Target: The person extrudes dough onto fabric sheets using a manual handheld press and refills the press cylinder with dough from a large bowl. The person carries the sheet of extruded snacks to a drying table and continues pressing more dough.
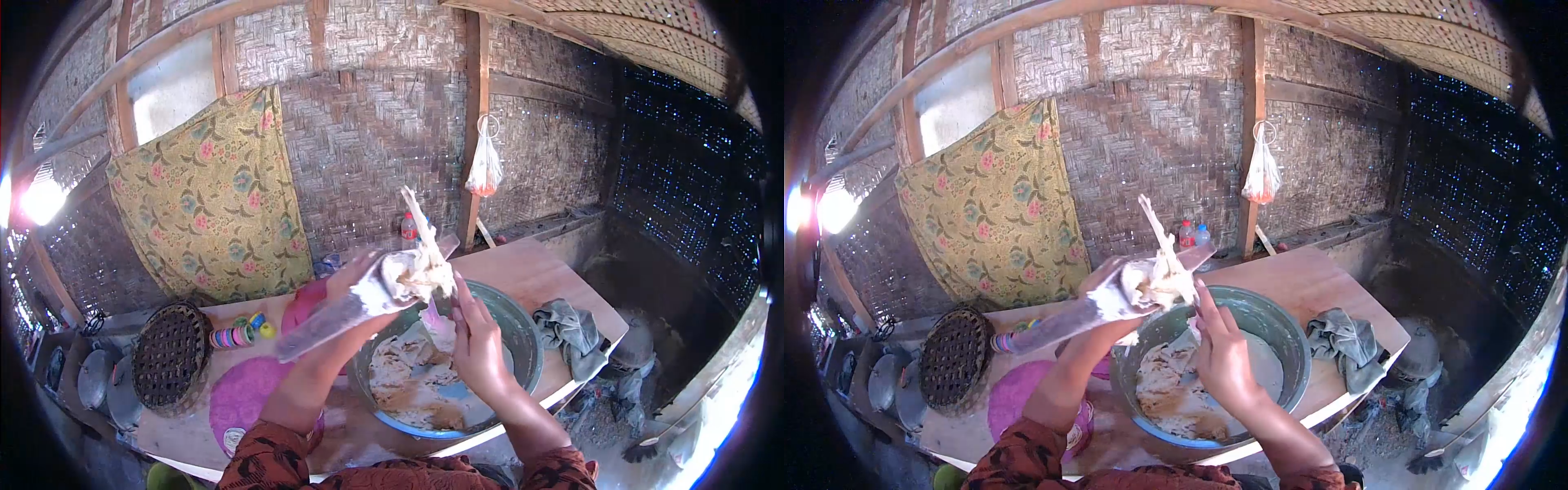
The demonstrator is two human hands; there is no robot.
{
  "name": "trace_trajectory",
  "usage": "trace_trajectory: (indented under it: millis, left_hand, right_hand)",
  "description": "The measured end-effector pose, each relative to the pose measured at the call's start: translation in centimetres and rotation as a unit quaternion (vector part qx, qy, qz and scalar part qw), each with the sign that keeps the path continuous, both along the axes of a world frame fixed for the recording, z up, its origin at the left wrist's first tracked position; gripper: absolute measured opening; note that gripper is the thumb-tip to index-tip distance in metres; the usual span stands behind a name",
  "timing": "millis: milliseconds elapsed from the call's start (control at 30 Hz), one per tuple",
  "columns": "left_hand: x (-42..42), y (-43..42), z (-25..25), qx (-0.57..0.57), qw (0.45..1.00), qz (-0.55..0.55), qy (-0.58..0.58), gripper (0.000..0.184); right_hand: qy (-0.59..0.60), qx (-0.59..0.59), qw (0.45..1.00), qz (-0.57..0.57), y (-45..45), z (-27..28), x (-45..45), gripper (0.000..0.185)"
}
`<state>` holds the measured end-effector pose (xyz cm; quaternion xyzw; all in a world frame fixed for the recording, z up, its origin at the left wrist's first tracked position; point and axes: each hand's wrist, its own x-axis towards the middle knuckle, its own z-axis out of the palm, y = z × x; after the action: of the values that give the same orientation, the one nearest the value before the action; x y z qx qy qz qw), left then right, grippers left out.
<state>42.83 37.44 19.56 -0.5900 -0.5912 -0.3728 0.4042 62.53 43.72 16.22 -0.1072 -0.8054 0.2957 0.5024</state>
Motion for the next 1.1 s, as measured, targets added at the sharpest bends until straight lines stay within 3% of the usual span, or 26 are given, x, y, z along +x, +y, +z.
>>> trace_trajectory:
  millis: [67, 133, 167, 200, 267, 300, 433, 533, 600, 667, 700, 767, 800, 833, 867, 900, 933, 967, 1000, 1033, 1067, 1100]
  left_hand:
    - [0.8, 0.1, 0.3, -0.018, 0.999, -0.032, -0.024, 0.048]
    - [0.1, 0.6, -0.3, -0.062, 0.996, 0.002, -0.069, 0.05]
    - [-0.4, 1.0, -0.5, -0.037, 0.987, -0.03, -0.154, 0.051]
    - [-1.6, 1.1, -1.3, -0.035, 0.987, -0.03, -0.153, 0.051]
    - [-4.0, 1.1, -2.2, 0.051, 0.995, -0.026, -0.084, 0.051]
    - [-2.4, 0.0, -0.4, -0.037, 0.997, 0.049, -0.051, 0.053]
    - [-0.4, 0.7, 0.2, -0.017, 0.998, 0.028, -0.045, 0.05]
    - [-0.8, 0.8, 1.0, -0.06, 0.994, -0.023, -0.089, 0.047]
    - [-1.2, 1.0, 0.5, -0.011, 0.998, 0.041, -0.038, 0.043]
    - [-2.8, 0.6, 0.9, -0.024, 0.998, 0.04, -0.048, 0.039]
    - [-3.5, 0.0, 1.2, -0.049, 0.992, 0.096, -0.062, 0.034]
    - [-4.4, -1.8, 2.2, 0.001, 0.996, 0.088, -0.015, 0.035]
    - [-4.8, -3.0, 2.4, 0.043, 0.996, 0.072, 0.032, 0.036]
    - [-5.0, -4.4, 2.6, 0.016, 0.995, 0.094, 0.006, 0.042]
    - [-5.0, -5.8, 3.0, -0.012, 0.993, 0.117, -0.02, 0.049]
    - [-6.1, -7.2, 3.0, -0.02, 0.986, 0.086, -0.138, 0.046]
    - [-7.3, -8.9, 3.1, -0.021, 0.965, 0.052, -0.255, 0.043]
    - [-8.1, -10.3, 3.5, 0.054, 0.915, -0.121, -0.38, 0.032]
    - [-8.4, -11.6, 4.3, 0.129, 0.818, -0.29, -0.481, 0.023]
    - [-8.4, -13.0, 5.4, 0.123, 0.711, -0.441, -0.533, 0.017]
    - [-8.4, -13.5, 5.9, 0.113, 0.629, -0.592, -0.491, 0.006]
    - [-7.6, -13.9, 5.5, 0.136, 0.561, -0.621, -0.53, 0.006]
  right_hand:
    - [-0.011, -0.001, 1.0, -0.021, -0.5, 0.0, -0.5, 0.063]
    - [-0.041, 0.021, 0.999, -0.022, -1.5, -1.4, -0.5, 0.062]
    - [-0.031, 0.042, 0.998, -0.024, -1.4, -2.6, -0.5, 0.056]
    - [-0.031, 0.044, 0.998, -0.024, -1.4, -2.8, 0.2, 0.056]
    - [-0.099, -0.061, 0.99, 0.084, -0.6, -2.5, 2.2, 0.048]
    - [-0.093, -0.065, 0.992, 0.062, 1.0, -3.6, 2.4, 0.042]
    - [-0.145, -0.162, 0.976, 0.03, 1.9, -1.9, 1.9, 0.038]
    - [-0.089, -0.117, 0.987, 0.064, 0.7, -2.7, 1.6, 0.037]
    - [-0.114, -0.137, 0.981, 0.076, 0.7, -3.5, 2.0, 0.037]
    - [-0.157, -0.344, 0.878, 0.294, 1.2, -2.7, 3.9, 0.036]
    - [-0.235, -0.375, 0.868, 0.226, 1.3, -1.3, 5.3, 0.036]
    - [-0.291, -0.064, 0.941, 0.161, 3.8, -3.3, 6.4, 0.034]
    - [-0.506, 0.009, 0.858, 0.086, 3.5, -3.6, 6.0, 0.033]
    - [-0.688, 0.084, 0.721, 0.006, 3.1, -4.0, 5.6, 0.032]
    - [-0.692, 0.088, 0.717, 0.015, 3.0, -5.3, 5.1, 0.032]
    - [-0.697, 0.078, 0.713, 0.01, 3.1, -7.2, 4.4, 0.031]
    - [-0.702, 0.071, 0.708, 0.002, 3.1, -7.8, 3.8, 0.03]
    - [-0.715, 0.038, 0.699, 0.007, 3.5, -7.2, 2.9, 0.034]
    - [-0.61, 0.148, 0.778, 0.026, 2.9, -5.5, 2.4, 0.037]
    - [-0.488, 0.248, 0.836, 0.047, 1.9, -3.7, 1.9, 0.041]
    - [-0.393, 0.154, 0.897, 0.13, 1.0, -2.5, 0.3, 0.047]
    - [-0.29, 0.052, 0.933, 0.208, -0.4, -2.0, -1.3, 0.056]
